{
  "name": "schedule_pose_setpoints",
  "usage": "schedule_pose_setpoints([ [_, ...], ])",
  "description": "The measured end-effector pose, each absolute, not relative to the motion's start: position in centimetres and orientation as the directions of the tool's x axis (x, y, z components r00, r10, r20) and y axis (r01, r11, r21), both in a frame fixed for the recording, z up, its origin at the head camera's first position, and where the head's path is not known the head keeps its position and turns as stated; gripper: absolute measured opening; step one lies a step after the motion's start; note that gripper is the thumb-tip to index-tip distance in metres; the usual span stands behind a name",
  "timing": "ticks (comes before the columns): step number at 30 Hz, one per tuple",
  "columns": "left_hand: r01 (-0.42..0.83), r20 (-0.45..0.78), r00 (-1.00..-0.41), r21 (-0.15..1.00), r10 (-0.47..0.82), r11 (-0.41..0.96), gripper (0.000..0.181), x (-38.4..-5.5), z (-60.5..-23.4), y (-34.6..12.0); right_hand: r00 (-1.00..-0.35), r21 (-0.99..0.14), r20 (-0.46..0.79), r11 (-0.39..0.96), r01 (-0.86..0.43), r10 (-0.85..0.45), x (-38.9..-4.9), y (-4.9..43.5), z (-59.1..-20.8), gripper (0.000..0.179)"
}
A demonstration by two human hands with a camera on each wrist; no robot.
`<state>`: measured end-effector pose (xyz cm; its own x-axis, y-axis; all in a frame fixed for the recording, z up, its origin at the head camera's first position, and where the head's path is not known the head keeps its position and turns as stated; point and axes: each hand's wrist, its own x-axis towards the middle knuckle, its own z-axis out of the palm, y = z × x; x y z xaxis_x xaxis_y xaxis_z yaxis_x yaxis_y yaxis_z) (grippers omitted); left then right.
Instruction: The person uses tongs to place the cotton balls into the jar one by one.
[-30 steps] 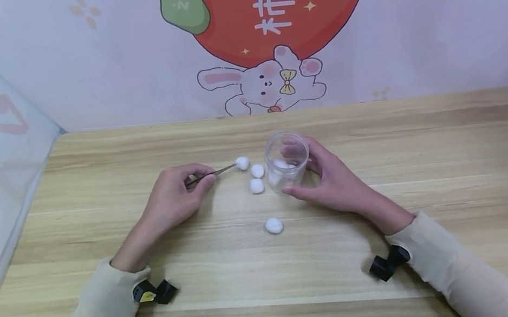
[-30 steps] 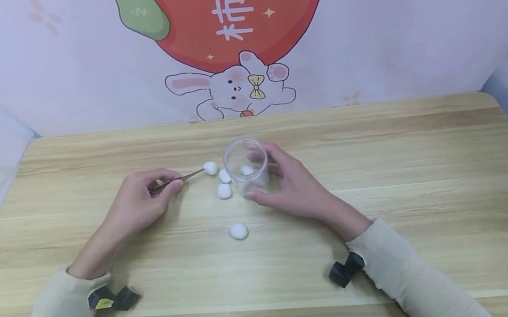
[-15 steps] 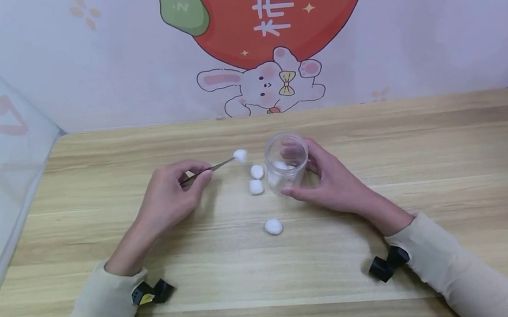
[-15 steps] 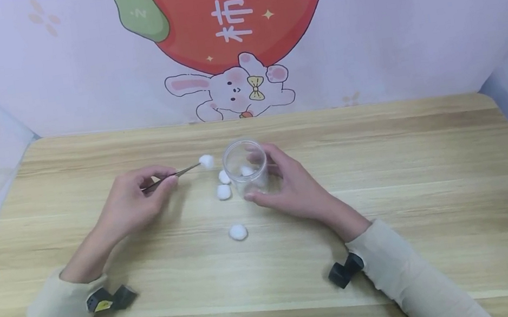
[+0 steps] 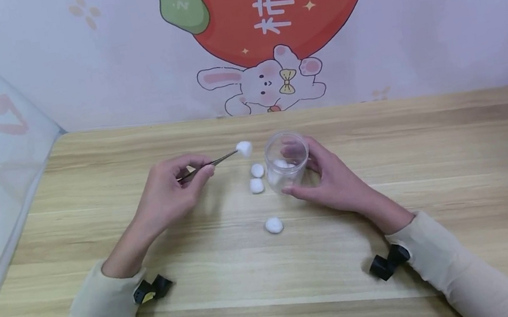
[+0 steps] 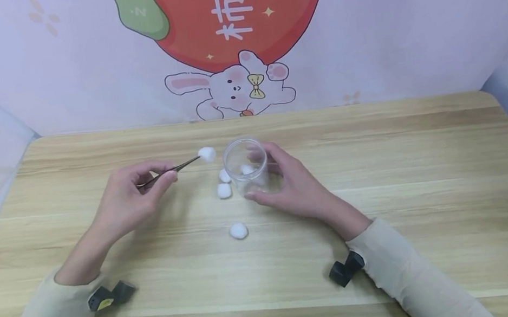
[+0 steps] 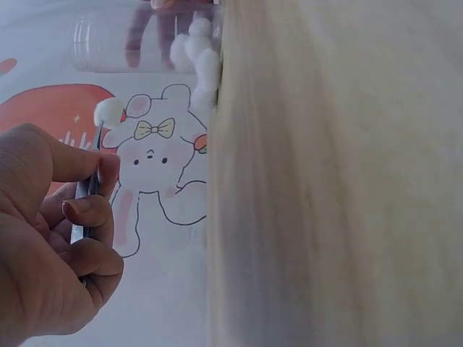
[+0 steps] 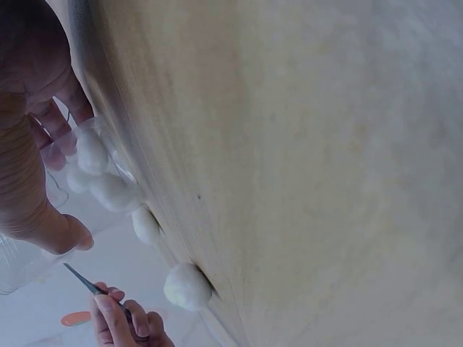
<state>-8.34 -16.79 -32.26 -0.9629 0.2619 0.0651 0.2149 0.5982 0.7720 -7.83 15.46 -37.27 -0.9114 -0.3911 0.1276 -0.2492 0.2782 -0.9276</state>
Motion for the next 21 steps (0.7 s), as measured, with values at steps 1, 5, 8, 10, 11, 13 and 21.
schedule_pose_setpoints([
  [1,0.217,0.068,-0.962,0.776,0.263,0.593,0.013,-8.3,-32.1,-16.7,-0.911,-0.927,0.131,0.277,-0.252,-0.392,-7.9,15.5,-37.3,0.084],
  [5,0.236,0.091,-0.959,0.783,0.269,0.576,0.013,-8.3,-31.6,-16.5,-0.91,-0.927,0.131,0.276,-0.253,-0.393,-7.9,15.5,-37.2,0.083],
  [8,0.256,0.112,-0.954,0.786,0.278,0.563,0.012,-8.2,-31.1,-16.3,-0.911,-0.929,0.128,0.275,-0.249,-0.393,-7.9,15.5,-37.2,0.083],
  [10,0.267,0.124,-0.952,0.789,0.282,0.554,0.011,-8.1,-30.8,-16.1,-0.911,-0.93,0.127,0.273,-0.247,-0.392,-8.0,15.5,-37.2,0.083],
  [11,0.272,0.13,-0.95,0.79,0.284,0.549,0.011,-8.1,-30.7,-16.0,-0.911,-0.93,0.125,0.273,-0.245,-0.392,-8.0,15.5,-37.3,0.083],
  [13,0.281,0.14,-0.948,0.79,0.286,0.545,0.011,-8.0,-30.4,-15.9,-0.913,-0.931,0.121,0.275,-0.241,-0.39,-8.0,15.5,-37.3,0.084],
  [21,0.319,0.186,-0.939,0.789,0.291,0.525,0.009,-7.8,-29.6,-15.3,-0.912,-0.932,0.119,0.274,-0.239,-0.392,-7.9,15.5,-37.3,0.084],
])
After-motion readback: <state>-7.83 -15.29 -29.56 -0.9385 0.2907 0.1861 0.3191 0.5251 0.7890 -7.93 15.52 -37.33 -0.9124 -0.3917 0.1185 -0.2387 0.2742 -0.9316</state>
